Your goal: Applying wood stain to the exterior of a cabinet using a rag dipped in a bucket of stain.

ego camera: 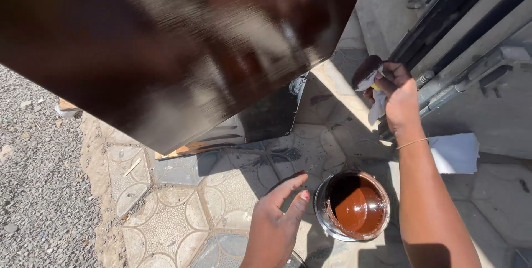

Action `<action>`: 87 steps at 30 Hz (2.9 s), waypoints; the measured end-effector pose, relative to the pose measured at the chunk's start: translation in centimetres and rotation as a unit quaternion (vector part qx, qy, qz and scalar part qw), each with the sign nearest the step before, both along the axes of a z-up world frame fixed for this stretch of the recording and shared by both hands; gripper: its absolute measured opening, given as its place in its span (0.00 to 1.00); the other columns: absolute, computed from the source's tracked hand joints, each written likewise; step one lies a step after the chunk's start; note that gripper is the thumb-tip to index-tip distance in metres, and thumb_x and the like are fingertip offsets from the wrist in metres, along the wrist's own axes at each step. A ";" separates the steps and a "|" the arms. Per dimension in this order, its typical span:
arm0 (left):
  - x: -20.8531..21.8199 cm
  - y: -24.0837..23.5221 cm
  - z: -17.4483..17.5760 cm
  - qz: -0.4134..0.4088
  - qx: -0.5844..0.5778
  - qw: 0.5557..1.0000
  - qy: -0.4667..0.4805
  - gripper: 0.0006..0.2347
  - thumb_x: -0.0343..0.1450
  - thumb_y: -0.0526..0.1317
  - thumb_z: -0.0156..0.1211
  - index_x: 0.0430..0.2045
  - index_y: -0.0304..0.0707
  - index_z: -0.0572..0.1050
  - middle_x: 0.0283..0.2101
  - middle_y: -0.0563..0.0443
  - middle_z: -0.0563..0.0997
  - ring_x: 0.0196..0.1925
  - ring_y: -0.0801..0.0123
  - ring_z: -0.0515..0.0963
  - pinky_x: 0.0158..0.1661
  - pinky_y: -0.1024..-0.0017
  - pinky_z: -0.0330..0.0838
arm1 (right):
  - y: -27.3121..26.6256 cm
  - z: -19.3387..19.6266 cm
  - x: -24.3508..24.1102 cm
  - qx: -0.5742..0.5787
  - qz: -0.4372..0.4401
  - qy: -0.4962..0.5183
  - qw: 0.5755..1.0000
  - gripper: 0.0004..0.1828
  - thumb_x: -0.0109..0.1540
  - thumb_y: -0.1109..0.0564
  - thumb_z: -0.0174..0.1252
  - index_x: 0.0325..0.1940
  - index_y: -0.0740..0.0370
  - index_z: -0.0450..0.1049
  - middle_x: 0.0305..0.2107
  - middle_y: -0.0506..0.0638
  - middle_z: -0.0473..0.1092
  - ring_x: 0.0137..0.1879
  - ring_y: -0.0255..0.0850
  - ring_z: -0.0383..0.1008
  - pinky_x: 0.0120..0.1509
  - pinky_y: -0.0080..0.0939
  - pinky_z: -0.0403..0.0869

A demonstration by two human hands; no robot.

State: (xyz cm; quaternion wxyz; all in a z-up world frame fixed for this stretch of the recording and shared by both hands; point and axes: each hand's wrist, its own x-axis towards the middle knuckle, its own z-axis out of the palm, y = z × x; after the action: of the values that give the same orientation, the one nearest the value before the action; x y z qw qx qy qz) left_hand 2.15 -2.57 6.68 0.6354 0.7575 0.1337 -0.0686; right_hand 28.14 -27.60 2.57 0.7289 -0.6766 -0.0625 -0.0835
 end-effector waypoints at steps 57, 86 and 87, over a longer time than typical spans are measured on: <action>2.2 -0.8 -10.6 -0.228 0.071 0.958 0.157 0.21 0.77 0.46 0.43 0.69 0.53 0.65 0.66 0.33 0.71 0.67 0.37 0.71 0.66 0.45 0.66 | -2.7 -17.0 -13.3 -0.277 0.149 0.604 0.732 0.02 0.47 0.64 0.59 0.20 0.66 0.72 0.11 0.57 0.65 0.13 0.40 0.62 0.14 0.30 0.56; -1.0 -5.9 4.7 0.021 0.173 0.905 -0.389 0.19 0.71 0.42 0.53 0.54 0.31 0.76 0.63 0.35 0.76 0.67 0.45 0.73 0.66 0.50 0.61 | 23.9 4.1 -10.3 -0.138 -0.231 -0.353 0.896 0.08 0.67 0.62 0.60 0.48 0.70 0.73 0.39 0.57 0.74 0.47 0.49 0.75 0.57 0.46 0.73; -1.0 -5.8 4.9 0.020 0.173 0.906 -0.385 0.19 0.72 0.42 0.52 0.55 0.32 0.75 0.64 0.35 0.76 0.68 0.45 0.72 0.66 0.50 0.61 | 24.2 3.8 -10.5 -0.138 -0.232 -0.338 0.901 0.09 0.67 0.61 0.61 0.48 0.70 0.74 0.38 0.56 0.74 0.45 0.48 0.75 0.54 0.45 0.74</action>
State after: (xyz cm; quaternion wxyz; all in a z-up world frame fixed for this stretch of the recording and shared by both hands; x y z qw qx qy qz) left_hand 1.17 -8.36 11.57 0.4976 0.8201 -0.0969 0.2653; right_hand 17.61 -3.42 6.37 0.5230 -0.6969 -0.1573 -0.4648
